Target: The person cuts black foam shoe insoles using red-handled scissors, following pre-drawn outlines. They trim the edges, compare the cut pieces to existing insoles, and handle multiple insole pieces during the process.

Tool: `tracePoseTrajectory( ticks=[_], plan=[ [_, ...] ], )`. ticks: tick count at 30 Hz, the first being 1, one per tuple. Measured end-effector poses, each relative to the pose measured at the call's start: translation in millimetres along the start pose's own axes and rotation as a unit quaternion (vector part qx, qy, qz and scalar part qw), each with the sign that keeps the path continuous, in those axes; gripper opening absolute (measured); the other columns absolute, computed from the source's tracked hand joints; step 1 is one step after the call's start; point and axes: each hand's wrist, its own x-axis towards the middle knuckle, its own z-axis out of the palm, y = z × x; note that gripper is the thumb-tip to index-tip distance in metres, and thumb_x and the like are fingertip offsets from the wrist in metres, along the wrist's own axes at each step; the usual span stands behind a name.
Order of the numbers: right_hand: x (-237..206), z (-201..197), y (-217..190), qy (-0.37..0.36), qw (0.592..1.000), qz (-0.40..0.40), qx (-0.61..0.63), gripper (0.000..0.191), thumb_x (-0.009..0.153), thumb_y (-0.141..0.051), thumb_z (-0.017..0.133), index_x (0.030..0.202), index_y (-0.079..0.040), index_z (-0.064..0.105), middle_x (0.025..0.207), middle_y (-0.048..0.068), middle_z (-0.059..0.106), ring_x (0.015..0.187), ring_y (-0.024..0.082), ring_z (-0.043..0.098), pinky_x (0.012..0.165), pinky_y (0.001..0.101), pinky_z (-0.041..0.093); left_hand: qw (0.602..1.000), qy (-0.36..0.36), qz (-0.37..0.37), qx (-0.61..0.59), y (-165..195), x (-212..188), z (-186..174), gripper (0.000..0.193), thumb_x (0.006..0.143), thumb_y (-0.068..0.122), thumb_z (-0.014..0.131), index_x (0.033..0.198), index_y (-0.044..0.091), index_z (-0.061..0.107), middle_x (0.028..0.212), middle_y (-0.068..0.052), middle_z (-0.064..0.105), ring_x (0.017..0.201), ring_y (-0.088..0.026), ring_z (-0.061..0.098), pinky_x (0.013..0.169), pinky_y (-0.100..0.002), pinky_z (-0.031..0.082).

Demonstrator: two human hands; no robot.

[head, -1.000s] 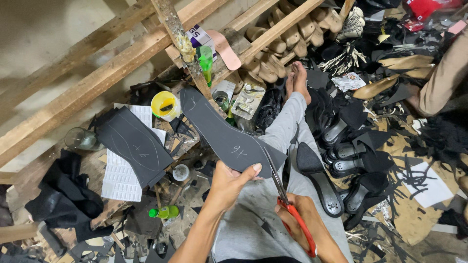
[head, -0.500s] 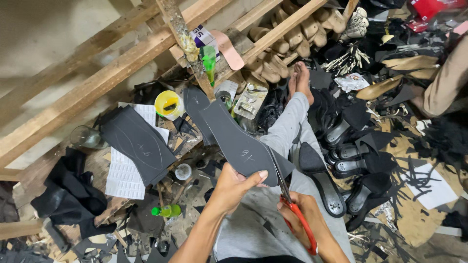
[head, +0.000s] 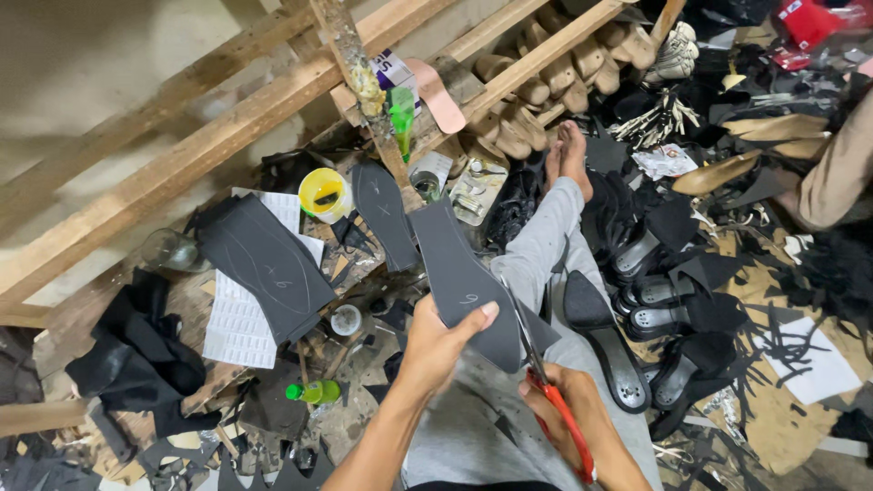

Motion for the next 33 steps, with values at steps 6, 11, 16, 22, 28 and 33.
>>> tracePoseTrajectory(
  ticks=[6,11,16,22,28,33],
  plan=[
    [-3,4,-5,0.003,0.996,0.073,0.052,0.023,0.088,-0.02,0.067,0.074,-0.003,0.062,0.047,0.003,0.053,0.042,0.011,0.051,0.042,0.0314,0.041,1.0,-0.02,0.014,0.013,-3,-3,8,0.015,0.088,-0.001,0.075,0.102,-0.005,0.07,0.094,-0.007,0.073,0.082,-0.011,0.067,0.075,-0.027,0.056],
    [-4,2,-1,-0.012,0.997,0.056,0.057,0.024,0.09,-0.019,0.064,0.073,-0.003,0.062,0.048,0.002,0.048,0.044,0.011,0.044,0.044,0.0318,0.037,1.0,-0.031,0.001,0.007,1,1,1,0.018,0.086,0.0,0.077,0.102,-0.004,0.068,0.094,-0.005,0.072,0.083,-0.01,0.067,0.077,-0.026,0.057],
    [-6,-4,6,-0.03,0.996,0.075,0.03,0.025,0.089,-0.017,0.063,0.07,0.0,0.059,0.051,0.004,0.049,0.048,0.012,0.045,0.046,0.0338,0.038,0.994,-0.039,-0.007,0.102,7,7,-11,0.021,0.083,0.003,0.078,0.102,0.0,0.069,0.092,-0.003,0.07,0.082,-0.009,0.065,0.075,-0.025,0.055],
    [-8,-4,-3,-0.032,0.998,0.054,-0.011,0.018,0.086,-0.016,0.063,0.074,-0.003,0.065,0.051,0.005,0.052,0.05,0.012,0.049,0.049,0.0327,0.042,0.996,-0.054,-0.061,0.03,5,12,-19,0.023,0.081,0.002,0.078,0.101,0.0,0.067,0.091,-0.002,0.069,0.081,-0.01,0.065,0.076,-0.026,0.056],
    [-7,-1,-18,-0.05,0.986,0.158,0.023,0.021,0.089,-0.022,0.066,0.079,-0.004,0.063,0.05,0.004,0.05,0.047,0.014,0.047,0.047,0.0347,0.038,0.988,-0.098,-0.048,0.105,6,5,-21,0.021,0.081,0.002,0.077,0.101,0.001,0.07,0.09,-0.001,0.071,0.081,-0.007,0.065,0.074,-0.024,0.055],
    [-6,-1,-4,-0.027,0.999,0.012,0.023,0.021,0.09,-0.018,0.065,0.076,-0.004,0.061,0.053,0.001,0.048,0.05,0.009,0.045,0.046,0.0309,0.039,0.985,-0.135,-0.055,0.088,6,2,-20,0.017,0.084,0.002,0.077,0.098,-0.002,0.069,0.089,-0.002,0.07,0.081,-0.008,0.064,0.075,-0.024,0.055]
  ],
)
